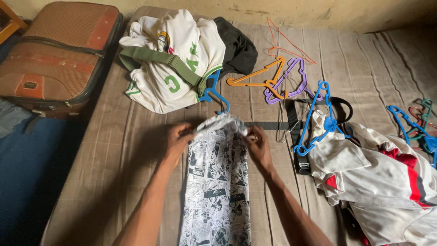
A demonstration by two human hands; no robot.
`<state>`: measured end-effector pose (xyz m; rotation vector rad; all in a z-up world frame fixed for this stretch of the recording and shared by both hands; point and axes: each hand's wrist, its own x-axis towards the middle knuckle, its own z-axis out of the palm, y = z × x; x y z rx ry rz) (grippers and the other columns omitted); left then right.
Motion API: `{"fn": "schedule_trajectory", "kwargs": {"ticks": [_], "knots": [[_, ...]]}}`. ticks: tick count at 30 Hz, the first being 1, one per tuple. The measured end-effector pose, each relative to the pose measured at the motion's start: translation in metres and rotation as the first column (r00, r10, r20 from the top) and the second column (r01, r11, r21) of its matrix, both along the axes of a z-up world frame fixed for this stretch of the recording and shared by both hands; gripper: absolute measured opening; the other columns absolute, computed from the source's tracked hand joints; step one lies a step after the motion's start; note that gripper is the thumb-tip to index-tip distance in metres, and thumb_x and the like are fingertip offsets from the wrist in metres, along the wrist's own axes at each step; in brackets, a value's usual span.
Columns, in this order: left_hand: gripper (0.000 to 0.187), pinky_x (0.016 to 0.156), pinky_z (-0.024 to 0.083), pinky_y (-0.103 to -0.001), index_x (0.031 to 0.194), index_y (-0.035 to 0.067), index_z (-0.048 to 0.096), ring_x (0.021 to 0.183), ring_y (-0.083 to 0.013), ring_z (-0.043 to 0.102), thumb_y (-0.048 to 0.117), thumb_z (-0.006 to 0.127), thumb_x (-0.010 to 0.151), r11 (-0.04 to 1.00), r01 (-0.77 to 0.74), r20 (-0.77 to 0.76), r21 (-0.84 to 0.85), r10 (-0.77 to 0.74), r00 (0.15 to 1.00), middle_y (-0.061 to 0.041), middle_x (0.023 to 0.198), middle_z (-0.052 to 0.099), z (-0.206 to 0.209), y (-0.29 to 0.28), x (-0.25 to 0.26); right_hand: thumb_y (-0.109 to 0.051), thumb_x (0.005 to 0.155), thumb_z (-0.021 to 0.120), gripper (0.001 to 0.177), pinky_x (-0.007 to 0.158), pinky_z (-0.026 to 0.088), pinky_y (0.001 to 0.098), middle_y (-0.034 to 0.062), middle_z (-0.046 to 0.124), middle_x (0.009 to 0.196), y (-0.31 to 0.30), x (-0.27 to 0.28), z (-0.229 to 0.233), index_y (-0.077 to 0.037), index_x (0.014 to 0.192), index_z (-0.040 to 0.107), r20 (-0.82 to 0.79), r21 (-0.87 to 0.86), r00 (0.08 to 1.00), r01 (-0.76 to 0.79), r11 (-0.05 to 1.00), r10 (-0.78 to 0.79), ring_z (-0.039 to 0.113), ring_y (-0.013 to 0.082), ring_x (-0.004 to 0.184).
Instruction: The person picks up a shirt with a graphic pattern, spreads it out on a bed, and folds it. The person then places the folded shirt into a large travel bag on the floor.
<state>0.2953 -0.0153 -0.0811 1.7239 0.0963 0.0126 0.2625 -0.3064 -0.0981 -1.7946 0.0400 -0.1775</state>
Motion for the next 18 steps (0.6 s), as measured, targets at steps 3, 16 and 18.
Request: {"fn": "schedule_trajectory", "kwargs": {"ticks": [3,16,18], "knots": [[0.029,0.071,0.052,-0.033,0.098,0.009,0.078,0.099,-0.0155,0.06,-0.007,0.073,0.075,0.979,-0.055,0.183,0.198,0.018,0.983,-0.005,0.116,0.061,0.003,0.006,-0.046,-0.009,0.097,0.061,0.007,0.069,0.061,0.0356,0.0139,0.055,0.121,0.009,-0.043,0.008,-0.005,0.1,0.066,-0.04,-0.117,0.995,0.085,0.989,-0.09,0.061,0.0225,0.094],[0.024,0.077,0.069,-0.039,0.115,0.0,0.071,0.092,-0.015,0.07,-0.002,0.069,0.091,0.907,-0.233,-0.29,-0.352,0.131,0.948,-0.018,0.117,0.066,0.021,-0.016,-0.163,-0.009,0.1,0.053,0.022,0.079,0.062,0.0386,0.0138,0.073,0.1,0.019,-0.144,0.025,0.001,0.108,0.071,-0.411,0.576,0.909,0.199,0.793,0.07,0.07,0.0211,0.081],[0.025,0.076,0.066,-0.043,0.113,-0.001,0.072,0.086,-0.0188,0.072,-0.002,0.069,0.089,0.889,-0.276,-0.339,-0.366,0.148,0.929,-0.021,0.116,0.067,0.029,-0.016,-0.169,-0.006,0.098,0.057,0.02,0.08,0.063,0.0377,0.0146,0.072,0.097,0.014,-0.149,0.016,0.001,0.109,0.072,-0.405,0.575,0.913,0.209,0.791,0.053,0.069,0.0207,0.08]]}}
